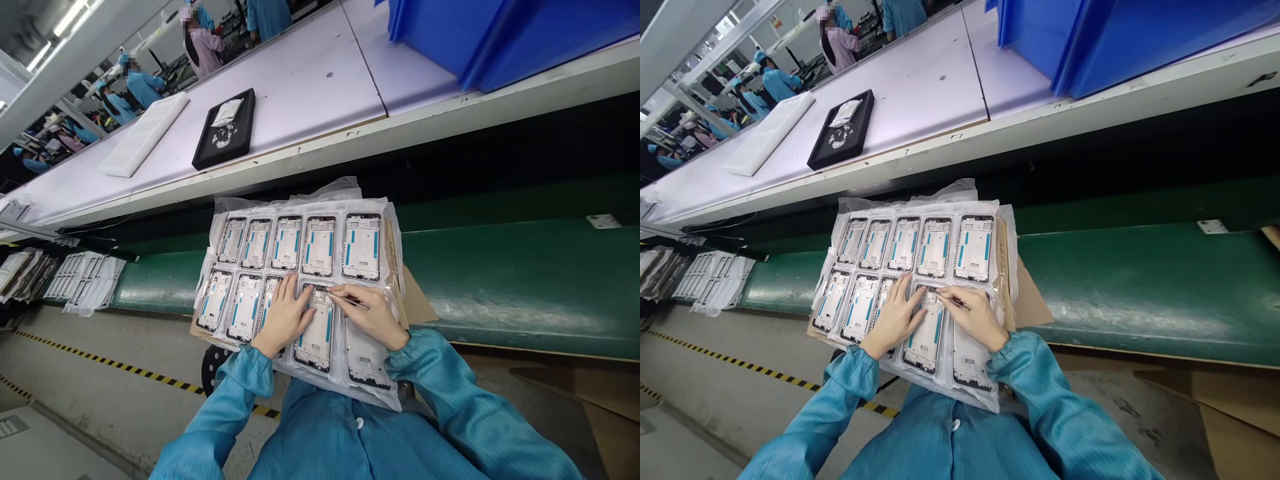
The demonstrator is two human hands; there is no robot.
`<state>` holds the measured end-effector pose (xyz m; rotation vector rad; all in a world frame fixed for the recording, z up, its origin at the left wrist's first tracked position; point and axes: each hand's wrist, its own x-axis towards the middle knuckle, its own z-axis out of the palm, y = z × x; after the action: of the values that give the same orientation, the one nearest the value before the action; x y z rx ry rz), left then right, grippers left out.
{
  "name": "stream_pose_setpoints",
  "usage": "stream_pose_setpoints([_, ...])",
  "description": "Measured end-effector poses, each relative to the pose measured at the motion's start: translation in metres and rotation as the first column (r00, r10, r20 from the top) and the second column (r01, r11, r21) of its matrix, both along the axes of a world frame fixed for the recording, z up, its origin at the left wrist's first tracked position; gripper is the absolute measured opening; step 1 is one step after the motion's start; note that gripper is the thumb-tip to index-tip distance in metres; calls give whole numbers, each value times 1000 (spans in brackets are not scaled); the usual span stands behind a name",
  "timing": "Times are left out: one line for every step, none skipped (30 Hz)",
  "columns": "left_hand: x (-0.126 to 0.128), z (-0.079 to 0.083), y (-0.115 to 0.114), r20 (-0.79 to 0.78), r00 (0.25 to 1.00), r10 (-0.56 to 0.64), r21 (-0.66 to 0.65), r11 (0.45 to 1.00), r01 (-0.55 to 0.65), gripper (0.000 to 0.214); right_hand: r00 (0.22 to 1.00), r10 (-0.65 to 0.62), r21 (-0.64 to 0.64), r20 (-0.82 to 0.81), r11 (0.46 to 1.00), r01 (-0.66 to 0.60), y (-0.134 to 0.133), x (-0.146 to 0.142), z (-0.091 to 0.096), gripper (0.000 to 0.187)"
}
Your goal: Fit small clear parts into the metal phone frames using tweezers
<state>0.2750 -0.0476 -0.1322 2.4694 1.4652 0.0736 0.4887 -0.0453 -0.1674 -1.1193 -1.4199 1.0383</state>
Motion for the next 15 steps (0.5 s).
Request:
stream_pose_setpoints([1, 0, 0, -8, 1000, 0, 6, 1000, 0, 45, 1000, 10, -12, -10, 1000, -10, 0, 0, 1, 26])
stream_pose_setpoints([3, 1, 0, -19, 1000, -1, 14, 1000, 1, 45, 1000, 18, -33, -25, 999, -18, 0, 0, 2, 27])
stream_pose_setpoints([4, 1, 0, -35, 999, -1, 24, 1000, 2, 45, 999, 16, -67, -47, 998, -19, 1, 0, 2, 29])
stream_pose_setpoints([6, 2, 0, -54, 999, 0, 35, 999, 2, 45, 997, 3, -110, -72, 994, -11, 1, 1, 3, 31])
stream_pose_setpoints([8, 2, 0, -74, 997, 2, 48, 999, 1, 44, 995, -21, -156, -98, 988, 5, 1, 1, 3, 34])
stream_pose_setpoints([10, 2, 1, -93, 996, 9, 63, 998, -3, 43, 991, -49, -201, -124, 979, 23, 1, 1, 2, 36])
stream_pose_setpoints([12, 2, 1, -109, 994, 20, 80, 997, -11, 41, 986, -77, -239, -145, 970, 41, 2, 1, 2, 38])
stream_pose_setpoints([14, 1, 2, -121, 992, 35, 98, 995, -23, 39, 982, -100, -272, -162, 961, 53, 3, 1, 1, 40])
stream_pose_setpoints([16, 0, 2, -128, 990, 51, 116, 993, -36, 38, 978, -114, -299, -175, 953, 58, 5, 2, 1, 42])
stream_pose_setpoints([17, -1, 3, -132, 989, 67, 131, 990, -50, 37, 975, -123, -324, -186, 944, 57, 6, 2, 0, 44])
stream_pose_setpoints([19, -3, 3, -132, 988, 83, 143, 988, -63, 36, 972, -127, -347, -198, 936, 52, 9, 3, 0, 45])
stream_pose_setpoints([20, -4, 2, -132, 987, 96, 149, 986, -76, 36, 968, -132, -369, -211, 928, 46, 11, 4, 0, 45])
stream_pose_setpoints([22, -5, 2, -131, 986, 105, 147, 985, -85, 37, 965, -134, -387, -224, 921, 38, 13, 6, 1, 45])
stream_pose_setpoints([23, -6, 1, -129, 985, 111, 140, 986, -93, 37, 962, -134, -399, -238, 917, 29, 15, 8, 3, 45])
stream_pose_setpoints([23, -6, 1, -122, 986, 112, 126, 987, -97, 37, 959, -134, -404, -251, 914, 22, 17, 11, 5, 45])
